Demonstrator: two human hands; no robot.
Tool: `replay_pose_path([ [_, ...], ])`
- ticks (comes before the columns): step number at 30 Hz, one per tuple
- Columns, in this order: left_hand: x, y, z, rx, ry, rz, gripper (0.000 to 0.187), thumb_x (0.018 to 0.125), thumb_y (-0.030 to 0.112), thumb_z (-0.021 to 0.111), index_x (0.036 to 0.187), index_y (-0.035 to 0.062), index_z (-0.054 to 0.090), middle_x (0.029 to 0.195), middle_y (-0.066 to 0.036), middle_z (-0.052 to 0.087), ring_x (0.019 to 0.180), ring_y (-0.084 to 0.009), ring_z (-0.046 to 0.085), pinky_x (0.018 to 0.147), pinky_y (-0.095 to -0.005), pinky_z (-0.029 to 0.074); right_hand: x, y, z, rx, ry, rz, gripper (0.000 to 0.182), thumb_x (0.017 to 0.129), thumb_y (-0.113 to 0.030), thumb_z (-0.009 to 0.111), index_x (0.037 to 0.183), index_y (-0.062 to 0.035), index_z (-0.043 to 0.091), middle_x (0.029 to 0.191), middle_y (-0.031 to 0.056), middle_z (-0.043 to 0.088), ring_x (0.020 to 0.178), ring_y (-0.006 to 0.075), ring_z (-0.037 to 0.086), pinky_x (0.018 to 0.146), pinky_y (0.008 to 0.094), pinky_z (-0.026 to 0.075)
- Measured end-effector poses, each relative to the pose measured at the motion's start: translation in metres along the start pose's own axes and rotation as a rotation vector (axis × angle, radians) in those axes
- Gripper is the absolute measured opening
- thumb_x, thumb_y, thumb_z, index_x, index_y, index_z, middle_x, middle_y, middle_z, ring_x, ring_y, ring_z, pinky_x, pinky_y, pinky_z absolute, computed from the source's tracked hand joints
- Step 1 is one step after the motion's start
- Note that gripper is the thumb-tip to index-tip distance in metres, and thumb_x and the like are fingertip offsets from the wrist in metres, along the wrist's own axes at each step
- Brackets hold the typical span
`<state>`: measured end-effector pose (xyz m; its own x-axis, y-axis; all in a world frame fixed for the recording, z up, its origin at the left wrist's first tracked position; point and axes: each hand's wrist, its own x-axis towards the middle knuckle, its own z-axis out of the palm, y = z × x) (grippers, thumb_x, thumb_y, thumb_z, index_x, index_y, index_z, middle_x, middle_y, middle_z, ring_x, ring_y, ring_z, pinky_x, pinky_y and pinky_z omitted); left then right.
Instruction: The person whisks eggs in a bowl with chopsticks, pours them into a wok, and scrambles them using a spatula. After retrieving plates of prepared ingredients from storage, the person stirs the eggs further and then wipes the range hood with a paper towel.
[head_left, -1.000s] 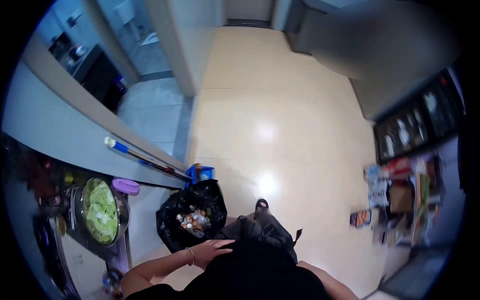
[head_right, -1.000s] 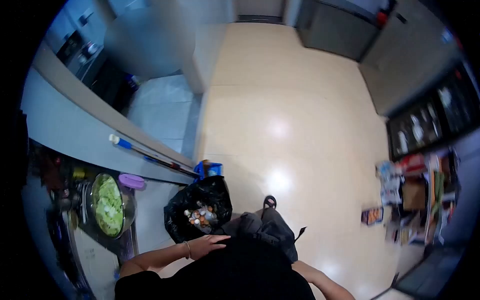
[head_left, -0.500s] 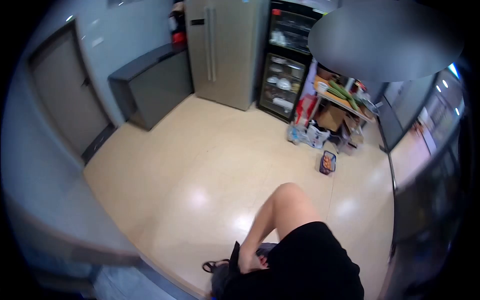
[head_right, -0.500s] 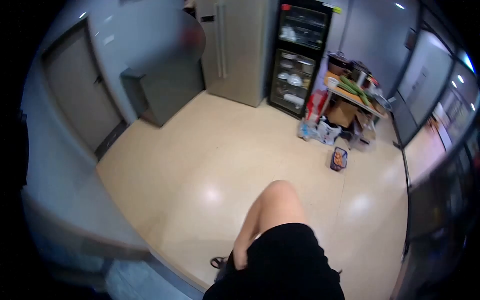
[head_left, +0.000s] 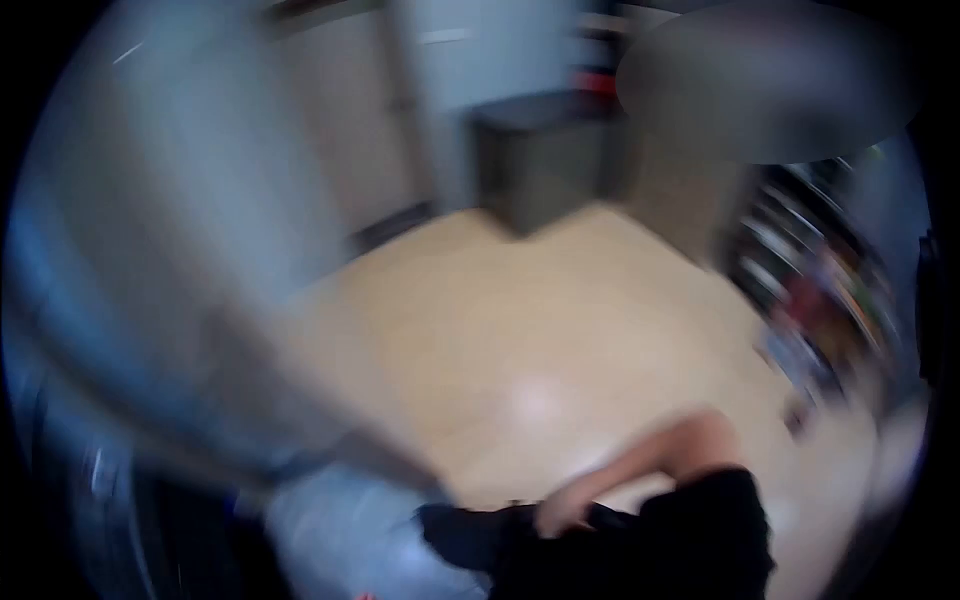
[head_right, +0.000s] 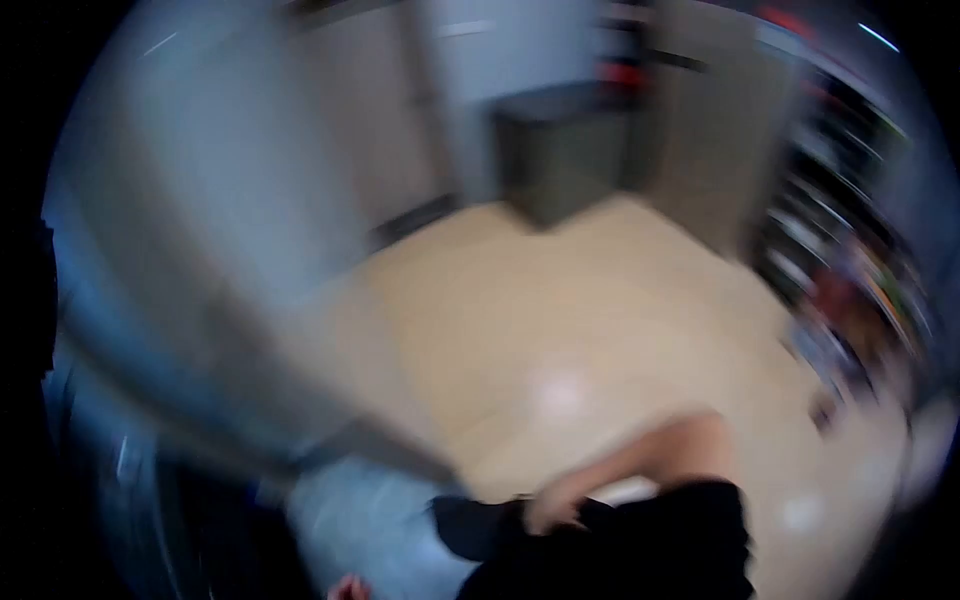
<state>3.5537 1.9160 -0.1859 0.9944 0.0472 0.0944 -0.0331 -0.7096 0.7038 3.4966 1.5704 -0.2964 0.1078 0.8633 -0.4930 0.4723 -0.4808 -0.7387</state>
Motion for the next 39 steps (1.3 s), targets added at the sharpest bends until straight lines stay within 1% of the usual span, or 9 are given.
replay_pose_path([
  [2,0.047,0.003,-0.028,-0.116,0.156,0.289,0.006,0.074,0.003,0.059,0.074,-0.0005,0.063,0.065,-0.010,0.062,0.048,-0.0147,0.058,0.051,-0.0243,0.049,0.009,-0.009,-0.084,0.078,-0.191,0.338,0.024,0.061,-0.015,0.070,0.081,-0.0044,0.061,0.076,0.0128,0.061,0.068,0.0260,0.060,0.051,0.0376,0.047],
  [5,0.074,0.022,-0.094,-0.088,0.283,0.119,0.005,0.073,0.009,0.063,0.072,0.0034,0.064,0.068,-0.007,0.062,0.056,-0.0162,0.058,0.051,-0.0238,0.045,0.052,-0.010,-0.198,-0.137,0.713,0.356,0.018,0.075,-0.022,0.057,0.075,-0.0055,0.062,0.072,0.0143,0.061,0.062,0.0314,0.058,0.059,0.0363,0.046],
  [7,0.090,0.016,-0.134,-0.017,0.416,0.045,0.006,0.072,0.010,0.064,0.073,0.0041,0.064,0.067,-0.007,0.061,0.057,-0.0169,0.058,0.052,-0.0239,0.044,0.110,-0.036,-0.309,0.186,0.666,0.315,0.018,0.077,-0.019,0.053,0.072,-0.0046,0.061,0.070,0.0156,0.060,0.065,0.0342,0.057,0.060,0.0383,0.045],
  [15,0.073,-0.043,-0.210,0.003,0.904,-0.546,0.005,0.074,0.008,0.062,0.072,0.0045,0.064,0.066,-0.007,0.062,0.063,-0.0158,0.061,0.055,-0.0253,0.047,0.364,-0.236,-0.574,-0.039,0.460,-0.730,0.039,0.068,0.015,0.040,0.101,-0.0001,0.055,0.102,0.0184,0.053,0.082,0.0256,0.058,0.073,0.0313,0.046],
  [18,0.055,-0.064,-0.219,-0.703,1.247,-0.570,0.009,0.079,0.014,0.058,0.081,0.0069,0.063,0.065,-0.006,0.059,0.060,-0.0149,0.057,0.051,-0.0250,0.045,0.461,-0.322,-0.598,-0.118,0.451,-1.196,0.039,0.066,0.015,0.040,0.098,-0.0014,0.056,0.109,0.0161,0.050,0.097,0.0304,0.052,0.084,0.0344,0.041],
  [20,0.058,-0.064,-0.240,-1.556,1.545,0.552,0.018,0.085,0.021,0.051,0.094,0.0071,0.058,0.065,-0.006,0.053,0.055,-0.0146,0.050,0.046,-0.0250,0.041,0.519,-0.372,-0.593,0.064,0.313,-1.265,0.027,0.071,0.006,0.047,0.095,-0.0005,0.058,0.100,0.0146,0.057,0.093,0.0255,0.055,0.080,0.0311,0.044],
  [21,0.061,-0.078,-0.250,-1.522,1.555,0.570,0.018,0.085,0.021,0.051,0.094,0.0071,0.058,0.065,-0.006,0.053,0.055,-0.0146,0.050,0.046,-0.0250,0.041,0.548,-0.397,-0.585,0.316,0.114,-1.094,0.022,0.076,-0.002,0.051,0.096,0.0016,0.058,0.096,0.0122,0.059,0.090,0.0191,0.057,0.077,0.0283,0.045],
  [32,0.129,-0.089,-0.262,-0.495,1.867,-0.448,0.017,0.082,0.005,0.051,0.099,0.0003,0.049,0.076,-0.010,0.055,0.069,-0.0173,0.052,0.064,-0.0286,0.044,0.752,-0.639,-0.583,0.965,-0.282,-0.510,0.032,0.080,-0.024,0.057,0.096,0.0033,0.051,0.079,0.0074,0.055,0.063,0.0125,0.050,0.055,0.0240,0.044],
  [39,0.215,-0.113,-0.253,-0.313,2.405,-0.477,0.016,0.083,0.008,0.051,0.098,0.0016,0.052,0.078,-0.009,0.056,0.069,-0.0164,0.051,0.067,-0.0273,0.042,0.838,-0.643,-0.528,1.142,-0.662,-0.649,0.011,0.082,-0.013,0.054,0.079,-0.0023,0.054,0.069,0.0024,0.053,0.059,0.0118,0.050,0.054,0.0236,0.044],
])
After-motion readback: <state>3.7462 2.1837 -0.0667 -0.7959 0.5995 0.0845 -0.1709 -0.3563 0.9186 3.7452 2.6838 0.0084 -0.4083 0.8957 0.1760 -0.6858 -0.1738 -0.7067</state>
